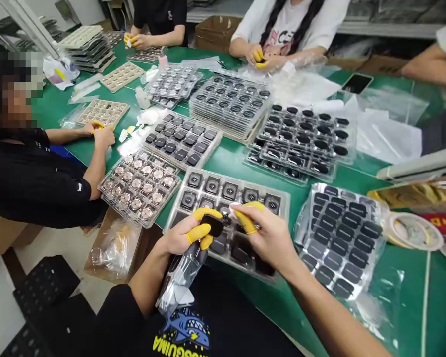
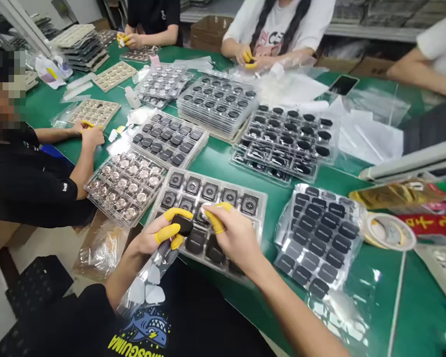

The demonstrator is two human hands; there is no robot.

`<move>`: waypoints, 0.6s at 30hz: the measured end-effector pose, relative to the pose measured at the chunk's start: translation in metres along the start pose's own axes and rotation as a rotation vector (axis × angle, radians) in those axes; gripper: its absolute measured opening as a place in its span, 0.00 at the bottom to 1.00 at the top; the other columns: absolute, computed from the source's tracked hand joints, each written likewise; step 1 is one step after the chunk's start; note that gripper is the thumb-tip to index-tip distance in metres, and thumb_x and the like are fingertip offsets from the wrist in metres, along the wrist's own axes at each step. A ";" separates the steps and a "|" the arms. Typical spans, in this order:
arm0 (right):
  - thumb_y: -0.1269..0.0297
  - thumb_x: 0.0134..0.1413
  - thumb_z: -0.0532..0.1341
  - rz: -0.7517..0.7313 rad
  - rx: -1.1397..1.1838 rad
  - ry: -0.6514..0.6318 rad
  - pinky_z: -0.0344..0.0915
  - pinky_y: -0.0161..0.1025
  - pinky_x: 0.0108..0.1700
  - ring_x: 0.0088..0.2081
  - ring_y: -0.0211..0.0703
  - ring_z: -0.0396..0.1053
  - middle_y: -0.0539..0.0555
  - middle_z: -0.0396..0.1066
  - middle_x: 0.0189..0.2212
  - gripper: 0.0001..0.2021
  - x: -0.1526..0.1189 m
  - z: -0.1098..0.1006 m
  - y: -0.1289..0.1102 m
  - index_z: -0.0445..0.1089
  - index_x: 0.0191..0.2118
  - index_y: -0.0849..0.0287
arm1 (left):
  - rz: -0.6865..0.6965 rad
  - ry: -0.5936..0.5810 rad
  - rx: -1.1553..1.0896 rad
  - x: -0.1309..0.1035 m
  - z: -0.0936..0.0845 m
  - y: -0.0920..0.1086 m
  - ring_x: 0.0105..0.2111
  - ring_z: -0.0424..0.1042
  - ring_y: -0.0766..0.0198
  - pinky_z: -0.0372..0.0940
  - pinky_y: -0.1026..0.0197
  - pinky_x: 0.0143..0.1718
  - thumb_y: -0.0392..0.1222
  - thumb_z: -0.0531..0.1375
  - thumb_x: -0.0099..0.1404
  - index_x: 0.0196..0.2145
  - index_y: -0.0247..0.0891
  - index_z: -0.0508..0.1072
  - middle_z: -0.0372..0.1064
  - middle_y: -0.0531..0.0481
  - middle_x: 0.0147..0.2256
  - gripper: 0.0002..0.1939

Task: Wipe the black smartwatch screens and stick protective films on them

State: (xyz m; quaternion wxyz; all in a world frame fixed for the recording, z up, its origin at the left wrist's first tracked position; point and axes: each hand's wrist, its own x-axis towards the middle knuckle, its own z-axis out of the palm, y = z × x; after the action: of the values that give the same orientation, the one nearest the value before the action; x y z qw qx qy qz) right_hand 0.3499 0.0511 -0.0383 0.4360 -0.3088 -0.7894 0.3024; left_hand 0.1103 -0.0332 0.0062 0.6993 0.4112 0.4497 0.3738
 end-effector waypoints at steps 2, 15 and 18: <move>0.63 0.77 0.63 0.017 -0.018 -0.024 0.78 0.47 0.44 0.43 0.52 0.84 0.58 0.85 0.47 0.12 0.033 0.000 0.013 0.81 0.58 0.48 | 0.002 0.069 -0.064 -0.014 -0.018 0.000 0.25 0.66 0.66 0.59 0.62 0.29 0.68 0.66 0.74 0.67 0.38 0.71 0.64 0.57 0.27 0.37; 0.70 0.66 0.63 -0.011 -0.296 -0.262 0.63 0.41 0.50 0.48 0.32 0.76 0.64 0.86 0.48 0.12 0.467 0.219 0.026 0.77 0.40 0.80 | 0.082 0.427 -0.205 -0.085 -0.171 -0.025 0.19 0.63 0.62 0.56 0.59 0.24 0.66 0.66 0.71 0.62 0.53 0.77 0.65 0.56 0.20 0.28; 0.67 0.63 0.56 0.026 -0.326 -0.253 0.63 0.42 0.50 0.54 0.36 0.77 0.72 0.83 0.48 0.19 0.537 0.295 0.053 0.66 0.22 0.74 | 0.209 0.355 -0.075 -0.071 -0.191 -0.018 0.15 0.64 0.59 0.55 0.58 0.20 0.63 0.59 0.78 0.59 0.60 0.79 0.62 0.56 0.17 0.19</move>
State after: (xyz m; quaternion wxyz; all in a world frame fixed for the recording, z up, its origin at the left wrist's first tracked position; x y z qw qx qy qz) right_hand -0.1267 0.4266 0.0628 0.2738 -0.3449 -0.8723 0.2123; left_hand -0.0886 -0.0577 -0.0364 0.5812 0.3569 0.5068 0.5273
